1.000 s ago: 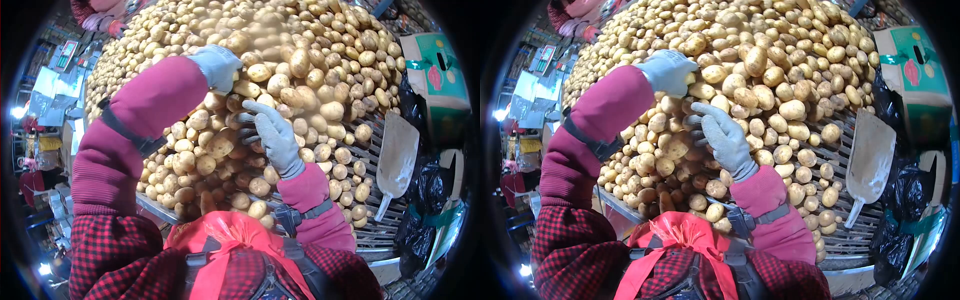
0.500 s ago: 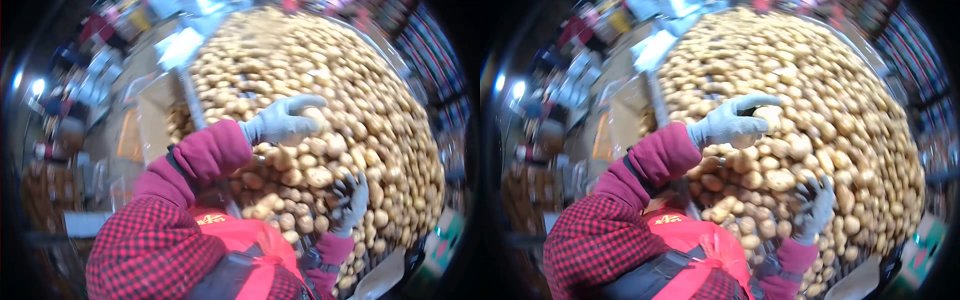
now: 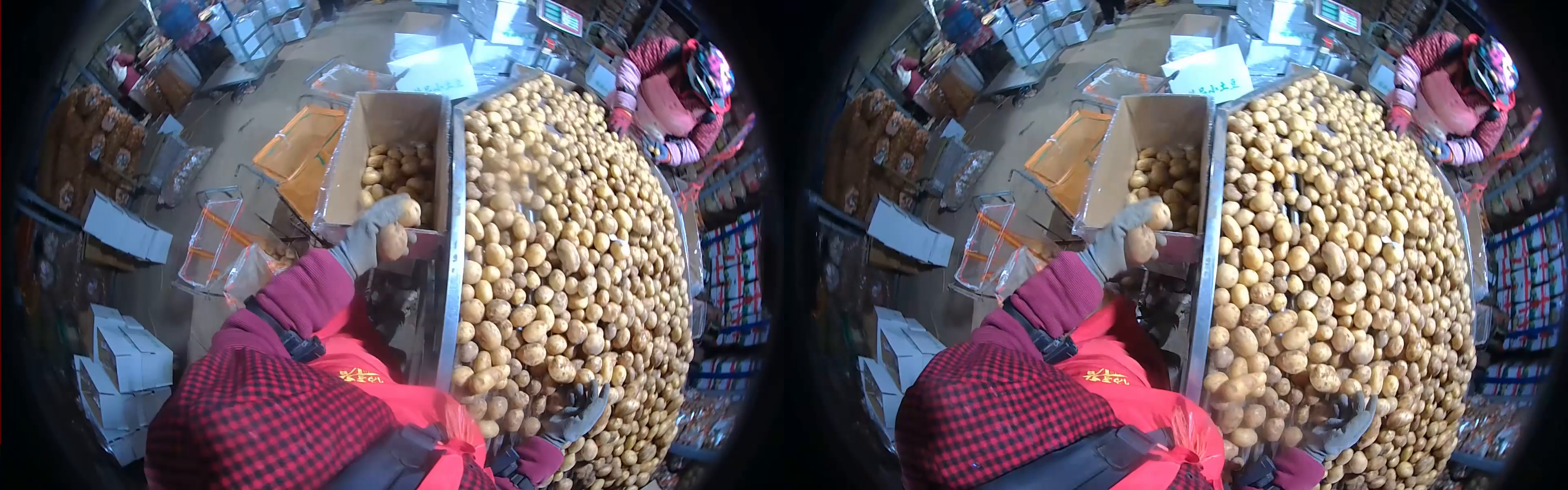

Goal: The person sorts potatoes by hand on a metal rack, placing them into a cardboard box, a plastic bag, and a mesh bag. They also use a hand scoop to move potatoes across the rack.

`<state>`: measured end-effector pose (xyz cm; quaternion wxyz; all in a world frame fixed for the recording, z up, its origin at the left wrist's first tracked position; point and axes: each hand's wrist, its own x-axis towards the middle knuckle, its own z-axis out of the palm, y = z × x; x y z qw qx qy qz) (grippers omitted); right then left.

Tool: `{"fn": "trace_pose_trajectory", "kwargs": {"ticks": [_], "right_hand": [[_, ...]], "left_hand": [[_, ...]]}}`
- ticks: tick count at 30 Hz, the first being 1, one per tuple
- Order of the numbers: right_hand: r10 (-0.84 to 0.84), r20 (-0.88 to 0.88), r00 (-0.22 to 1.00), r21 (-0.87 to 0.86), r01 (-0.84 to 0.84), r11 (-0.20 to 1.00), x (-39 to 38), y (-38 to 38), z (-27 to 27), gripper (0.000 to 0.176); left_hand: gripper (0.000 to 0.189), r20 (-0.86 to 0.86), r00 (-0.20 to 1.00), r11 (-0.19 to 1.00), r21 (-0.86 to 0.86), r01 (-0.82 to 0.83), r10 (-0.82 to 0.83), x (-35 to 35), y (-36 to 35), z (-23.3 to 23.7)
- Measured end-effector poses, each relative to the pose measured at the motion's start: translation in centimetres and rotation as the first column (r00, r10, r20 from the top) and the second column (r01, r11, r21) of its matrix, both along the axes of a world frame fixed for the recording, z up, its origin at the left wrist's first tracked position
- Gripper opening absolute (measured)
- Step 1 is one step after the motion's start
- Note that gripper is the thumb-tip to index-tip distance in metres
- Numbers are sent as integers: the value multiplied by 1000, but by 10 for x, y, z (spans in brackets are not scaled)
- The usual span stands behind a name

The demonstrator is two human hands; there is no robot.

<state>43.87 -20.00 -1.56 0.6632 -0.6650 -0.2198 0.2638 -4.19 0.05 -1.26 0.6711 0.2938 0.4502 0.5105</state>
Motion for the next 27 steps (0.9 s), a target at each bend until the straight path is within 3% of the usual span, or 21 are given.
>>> {"fn": "trace_pose_trajectory", "kwargs": {"ticks": [3,4,7,9,11,15,17,19,21,22,23,24,25,26,27], "right_hand": [[35,78,996,-9,-34,999,3,-2,-7,68],[-3,77,997,-25,5,1000,3,0,-5,68],[-82,56,995,-49,85,995,-2,9,0,66],[-115,37,993,-66,118,991,-10,13,7,64],[-109,76,991,-76,115,990,-18,13,11,64],[-138,92,986,-85,145,986,-1,14,-3,65],[-135,76,988,-77,140,987,6,13,-1,58],[-136,102,985,-93,145,985,6,14,-1,59],[-140,139,980,-116,156,981,4,17,-2,60],[-136,155,978,-127,156,980,5,17,-3,60],[-129,174,976,-140,154,978,7,17,-3,60],[-125,201,972,-155,157,975,9,16,-5,61],[-116,232,966,-172,158,972,13,14,-6,61],[-105,269,957,-187,159,969,13,14,-9,61],[-94,318,943,-209,167,964,17,11,-11,62]], "left_hand": [[51,154,984,994,-57,96,-87,-16,-19,-42],[50,133,991,998,-56,35,-28,-16,-24,-59],[52,119,988,992,-73,104,-95,-26,-37,-49],[54,207,975,992,-82,97,-78,-36,-45,-54],[56,230,972,994,-106,-26,50,-46,-51,-54],[58,246,962,992,-70,-103,117,-76,-56,-40],[61,111,963,969,-43,-244,247,-91,-56,-27],[59,126,958,966,-21,-259,260,-112,-42,-28],[50,161,850,849,98,-520,502,-146,-2,-56],[44,-159,846,825,370,-427,509,-183,26,-79],[38,-447,712,782,578,-232,542,-216,56,-91],[39,-326,756,819,316,-480,568,-219,79,-45],[40,-201,759,774,-8,-633,619,-217,96,3],[40,-188,761,776,7,-631,620,-236,116,-17],[39,-269,625,657,43,-752,733,-262,139,-47]]}}
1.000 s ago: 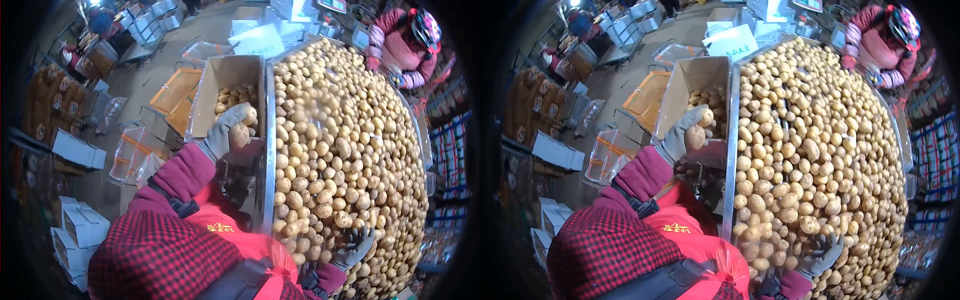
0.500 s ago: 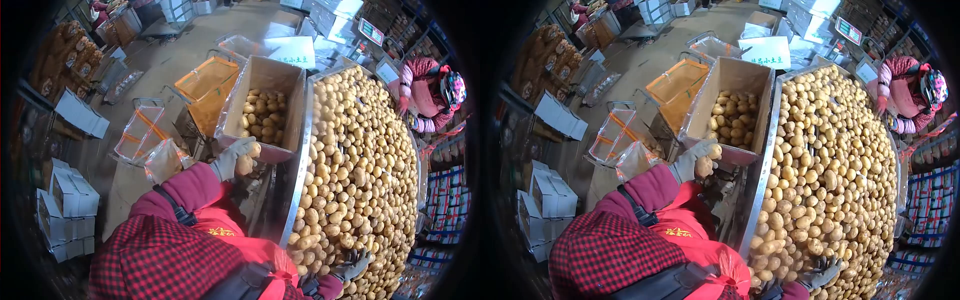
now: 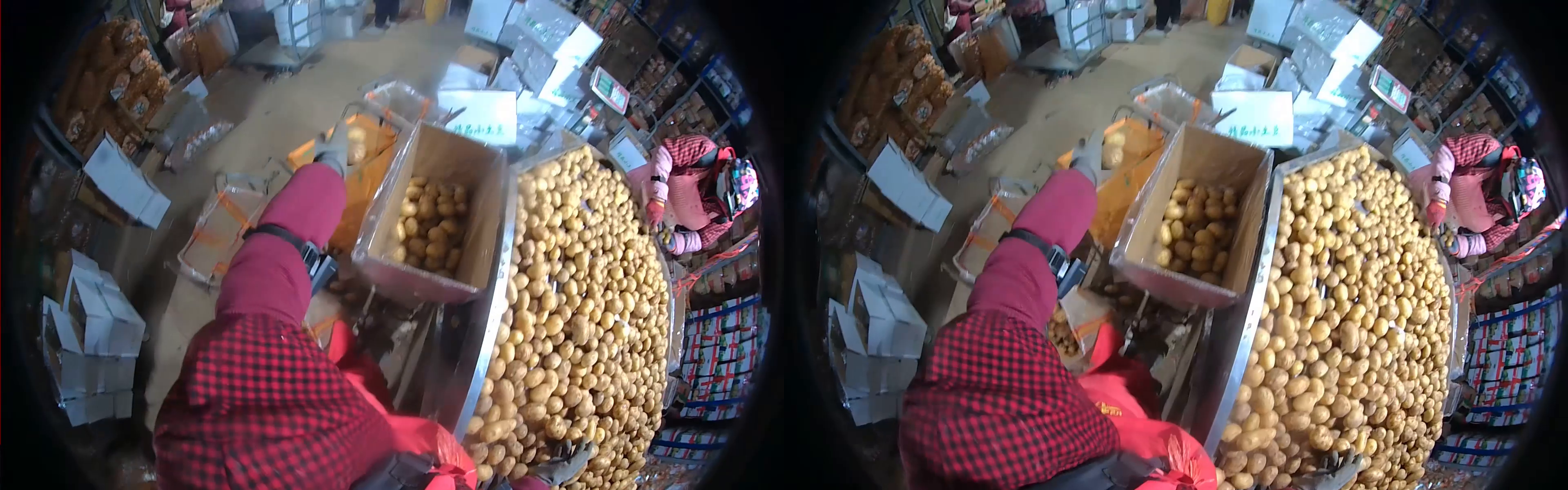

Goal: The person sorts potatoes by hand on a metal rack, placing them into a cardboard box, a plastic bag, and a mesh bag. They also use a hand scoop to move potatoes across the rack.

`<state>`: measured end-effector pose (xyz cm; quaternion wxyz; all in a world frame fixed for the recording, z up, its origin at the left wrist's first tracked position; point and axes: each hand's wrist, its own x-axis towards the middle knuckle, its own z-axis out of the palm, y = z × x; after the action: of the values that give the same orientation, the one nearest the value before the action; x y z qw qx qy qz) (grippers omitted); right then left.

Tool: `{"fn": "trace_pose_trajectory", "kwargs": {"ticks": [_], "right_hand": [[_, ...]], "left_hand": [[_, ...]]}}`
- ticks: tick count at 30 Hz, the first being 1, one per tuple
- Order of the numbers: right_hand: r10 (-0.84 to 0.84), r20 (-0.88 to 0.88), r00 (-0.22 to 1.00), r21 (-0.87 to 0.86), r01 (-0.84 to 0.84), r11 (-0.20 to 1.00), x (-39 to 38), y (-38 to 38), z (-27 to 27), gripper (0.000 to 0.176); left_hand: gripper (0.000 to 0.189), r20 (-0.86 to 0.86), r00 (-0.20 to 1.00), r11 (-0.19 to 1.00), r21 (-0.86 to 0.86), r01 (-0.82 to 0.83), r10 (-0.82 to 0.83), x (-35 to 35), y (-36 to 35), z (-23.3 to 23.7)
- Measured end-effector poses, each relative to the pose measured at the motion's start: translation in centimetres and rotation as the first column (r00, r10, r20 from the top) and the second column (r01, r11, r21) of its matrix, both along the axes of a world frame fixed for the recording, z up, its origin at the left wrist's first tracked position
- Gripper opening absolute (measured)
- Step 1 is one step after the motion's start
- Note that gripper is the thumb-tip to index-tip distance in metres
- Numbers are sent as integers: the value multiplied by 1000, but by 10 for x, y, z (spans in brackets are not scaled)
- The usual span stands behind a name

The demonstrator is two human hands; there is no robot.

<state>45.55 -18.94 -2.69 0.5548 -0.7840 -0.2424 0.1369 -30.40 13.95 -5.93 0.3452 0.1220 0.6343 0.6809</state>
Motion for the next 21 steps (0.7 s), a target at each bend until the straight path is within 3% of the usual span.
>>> {"fn": "trace_pose_trajectory", "kwargs": {"ticks": [1,3,6,7,9,10,11,13,15,16,17,18,20,21], "right_hand": [[4,62,998,-47,-1,999,2,-1,-3,62],[13,175,984,-121,9,993,9,-2,-10,63],[36,325,945,-234,44,971,17,-7,-22,64],[50,368,929,-265,53,963,24,-10,-30,64],[77,448,891,-313,75,947,31,-16,-38,65],[91,483,871,-331,85,940,35,-18,-43,65],[113,518,848,-351,90,932,40,-21,-47,66],[151,578,802,-380,100,919,52,-28,-57,66],[192,624,757,-408,106,907,61,-33,-68,67],[214,648,731,-419,107,902,65,-35,-73,67],[245,676,696,-434,107,895,71,-38,-78,68],[287,718,634,-452,111,885,79,-39,-87,68],[395,823,409,-475,113,872,118,-43,-126,69],[303,655,693,-435,17,900,96,-43,-106,66]], "left_hand": [[39,-88,982,985,-12,-171,169,-23,32,-18],[45,-410,911,993,119,12,39,10,9,-16],[61,-303,950,990,93,107,-74,17,41,-153],[67,-323,901,957,-114,267,-290,80,-26,-43],[63,-337,872,905,111,411,-355,133,-54,2],[58,-591,745,910,46,413,-309,152,-61,18],[53,-794,552,918,-18,396,-254,171,-65,29],[48,-884,446,827,143,544,-140,205,-66,36],[48,-913,374,756,125,643,-166,240,-75,46],[49,-868,367,700,32,714,-334,257,-82,52],[49,-879,335,693,8,721,-338,276,-88,46],[51,-856,288,607,-38,794,-430,291,-88,42],[55,-891,136,586,-163,794,-433,321,-99,42],[57,-906,100,558,-165,813,-412,335,-104,41]]}}
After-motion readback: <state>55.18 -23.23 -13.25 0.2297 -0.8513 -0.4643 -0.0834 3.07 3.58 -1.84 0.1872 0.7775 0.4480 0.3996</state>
